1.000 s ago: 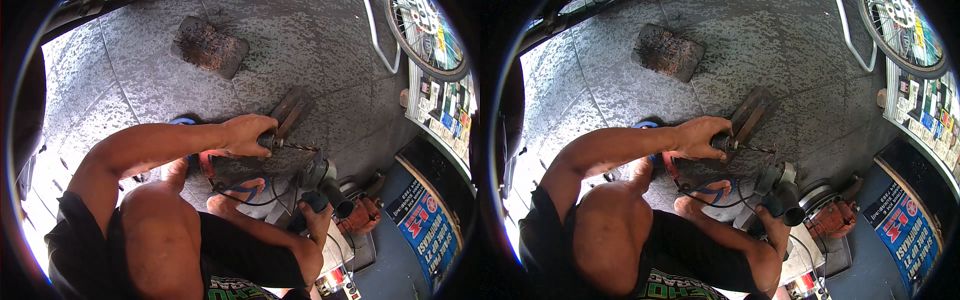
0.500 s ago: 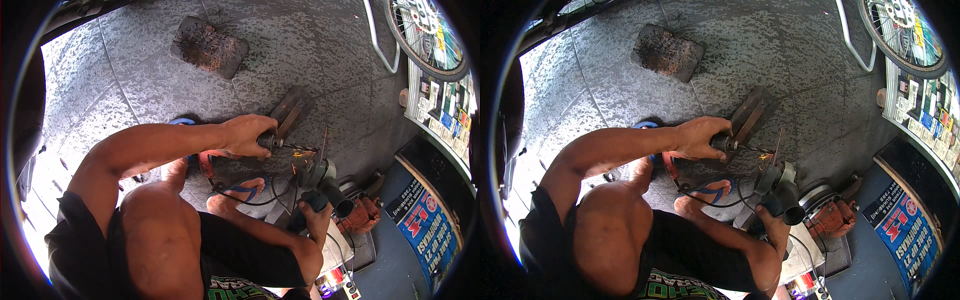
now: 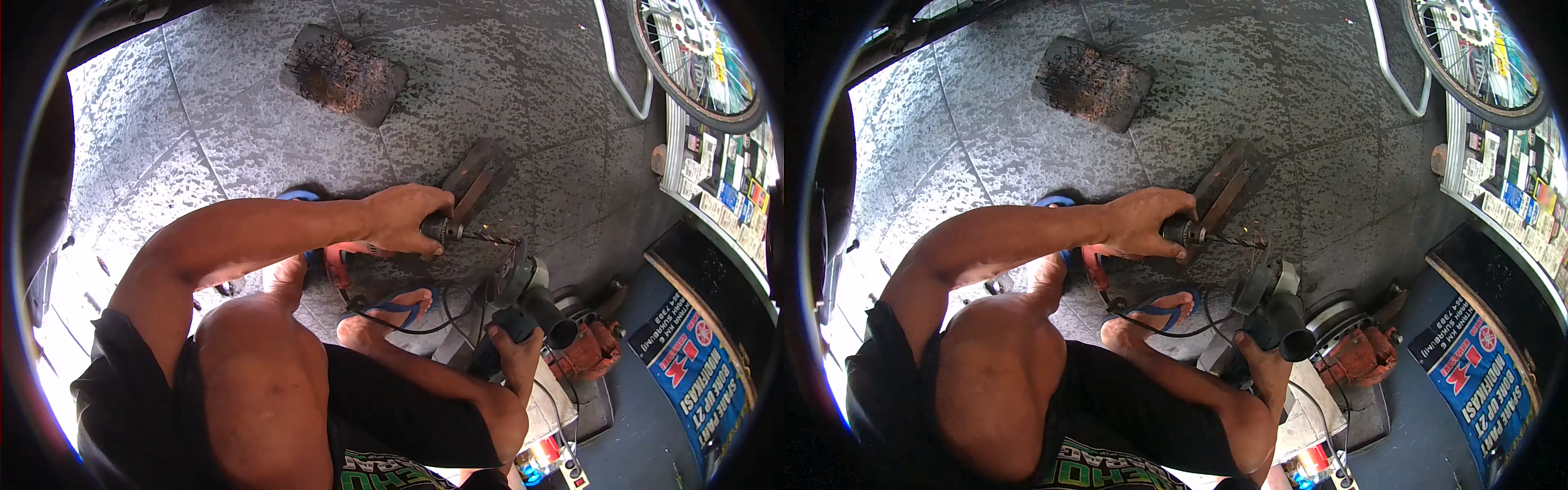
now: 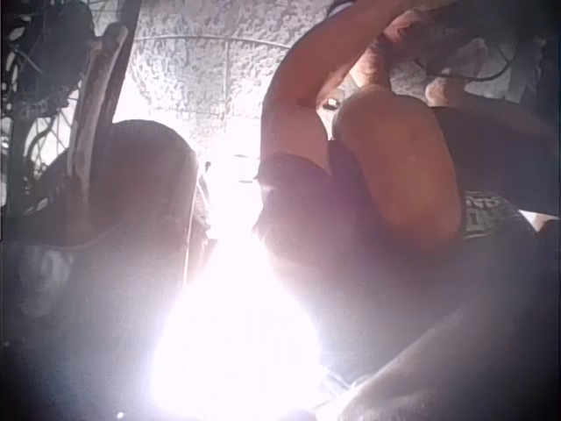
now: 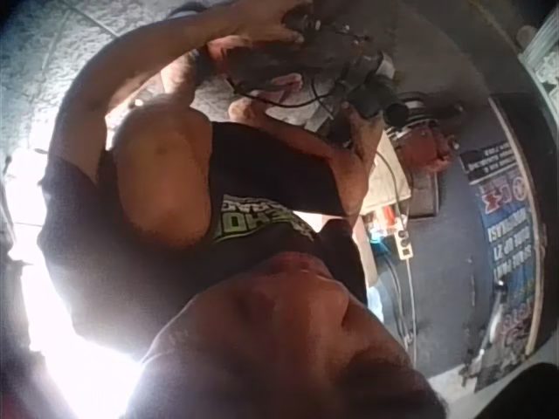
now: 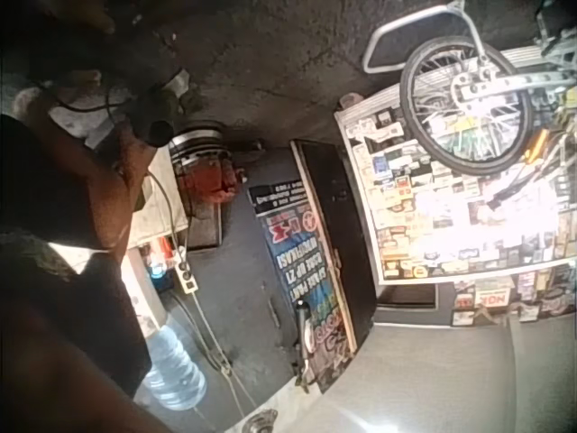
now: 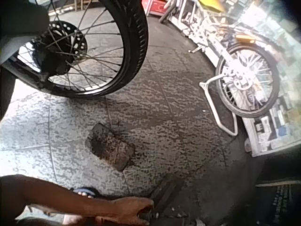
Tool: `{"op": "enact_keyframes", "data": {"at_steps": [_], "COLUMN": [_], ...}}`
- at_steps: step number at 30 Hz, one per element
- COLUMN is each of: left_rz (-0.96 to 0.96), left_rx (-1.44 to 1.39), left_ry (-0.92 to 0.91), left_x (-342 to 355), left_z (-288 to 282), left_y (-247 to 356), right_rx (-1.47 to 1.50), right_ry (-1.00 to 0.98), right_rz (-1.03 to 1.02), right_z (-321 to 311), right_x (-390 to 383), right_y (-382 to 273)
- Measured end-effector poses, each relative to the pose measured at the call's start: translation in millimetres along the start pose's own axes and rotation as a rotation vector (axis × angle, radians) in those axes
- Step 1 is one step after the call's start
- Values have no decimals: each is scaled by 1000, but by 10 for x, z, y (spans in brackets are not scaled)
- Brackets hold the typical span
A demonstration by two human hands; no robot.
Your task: The person uses a corded drill to make holes in a small metal bar placed on the floor. They then use an angle grinder to sharpen the drill bit, creating sparks. The person repeats the drilling and grinding process on the same metal bar multiple times.
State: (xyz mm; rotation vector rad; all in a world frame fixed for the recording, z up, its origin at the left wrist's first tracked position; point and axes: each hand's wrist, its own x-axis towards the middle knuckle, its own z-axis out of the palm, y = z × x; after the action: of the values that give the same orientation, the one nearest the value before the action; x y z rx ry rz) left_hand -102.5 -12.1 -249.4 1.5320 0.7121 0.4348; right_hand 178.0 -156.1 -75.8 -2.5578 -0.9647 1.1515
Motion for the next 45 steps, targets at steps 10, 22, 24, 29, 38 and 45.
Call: {"op": "enact_keyframes", "data": {"at_steps": [10,22,24,29,38,45], "left_rz": [-12,-14,-14,-37,-5,-17], "left_rx": [3,-4,-19,-8,0,3], "left_ry": [7,2,-1,-10,6,7], "left_x": [0,2,4,-10,-15,-27], "left_z": [8,2,4,-6,0,-26], "left_y": [-6,-3,-2,12,7,29], "right_rx": [34,84,93,0,99,52], "right_ry": [12,-11,-47,15,-10,30], "right_rz": [-30,-34,-62,-20,-48,-24], "right_z": [19,46,10,35,36,65], "right_x": [-15,-11,18,-22,-23,-31], "right_y": [-50,-74,21,-56,-22,-98]}}
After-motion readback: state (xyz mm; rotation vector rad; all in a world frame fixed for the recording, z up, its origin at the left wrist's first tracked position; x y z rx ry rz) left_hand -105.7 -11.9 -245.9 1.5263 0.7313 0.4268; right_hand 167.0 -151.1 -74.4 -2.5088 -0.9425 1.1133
